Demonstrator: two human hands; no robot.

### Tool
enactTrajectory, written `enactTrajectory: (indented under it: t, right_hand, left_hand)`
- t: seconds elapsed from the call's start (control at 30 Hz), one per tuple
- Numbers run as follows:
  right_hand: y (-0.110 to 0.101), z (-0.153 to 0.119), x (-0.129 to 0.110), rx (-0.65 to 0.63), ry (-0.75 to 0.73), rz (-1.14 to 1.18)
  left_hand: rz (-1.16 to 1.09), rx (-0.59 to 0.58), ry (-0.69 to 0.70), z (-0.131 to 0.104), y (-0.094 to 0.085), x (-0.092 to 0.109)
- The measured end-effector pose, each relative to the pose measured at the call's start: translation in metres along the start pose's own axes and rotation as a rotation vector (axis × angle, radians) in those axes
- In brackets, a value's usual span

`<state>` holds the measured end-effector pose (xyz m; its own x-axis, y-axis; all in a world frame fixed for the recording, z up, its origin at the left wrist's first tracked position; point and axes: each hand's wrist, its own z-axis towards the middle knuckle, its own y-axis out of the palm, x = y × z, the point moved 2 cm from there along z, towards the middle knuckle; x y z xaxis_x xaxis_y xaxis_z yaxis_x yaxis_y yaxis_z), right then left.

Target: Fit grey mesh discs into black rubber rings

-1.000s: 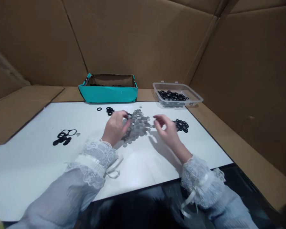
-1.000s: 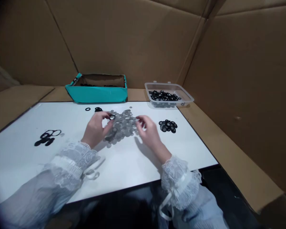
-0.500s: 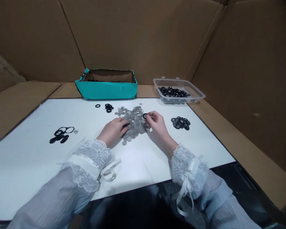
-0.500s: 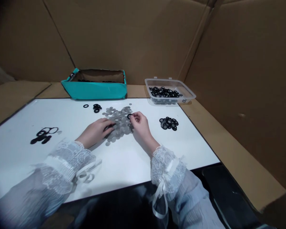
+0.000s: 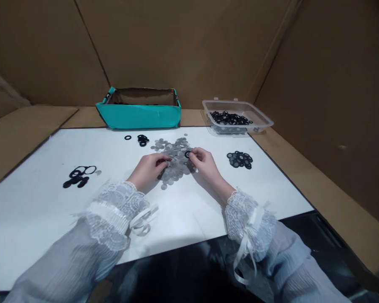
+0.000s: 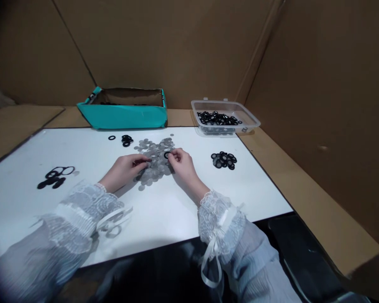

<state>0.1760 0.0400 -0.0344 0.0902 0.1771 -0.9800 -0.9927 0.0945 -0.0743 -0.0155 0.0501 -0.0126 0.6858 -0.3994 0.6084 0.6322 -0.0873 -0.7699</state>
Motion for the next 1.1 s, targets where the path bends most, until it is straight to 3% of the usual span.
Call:
enactTrajectory:
  t: [0.2,0.4,0.63,0.9,1.0,1.1]
  right_hand:
    - [0.003,-0.003,-0.002,-0.038,0.039,0.040]
    - [0.012,-0.010,-0.003,-0.210,0.191,0.184]
    - [0.019,-0.013,-0.004,-0.303,0.173,0.170]
    - [0.017,-0.016,-0.007,-0.376,-0.017,-0.171]
    - [0.016,-0.018,-0.013,-0.365,-0.047,-0.247]
    - [0.014,-0.019,-0.018,-0.314,-0.023,-0.158]
  left_hand:
    - [-0.153,0.121,-0.085,0.001,-0.003,0.001]
    - [-0.521,-0.005,-0.195,-0.003,0.003,0.015]
    - [-0.477,-0.003,-0.174,-0.009,0.003,0.023]
    - [-0.425,-0.095,-0.147,-0.011,0.004,0.022]
    - [-0.390,-0.082,-0.148,-0.011,0.002,0.023]
    - [-0.388,-0.091,-0.173,-0.012,-0.001,0.026]
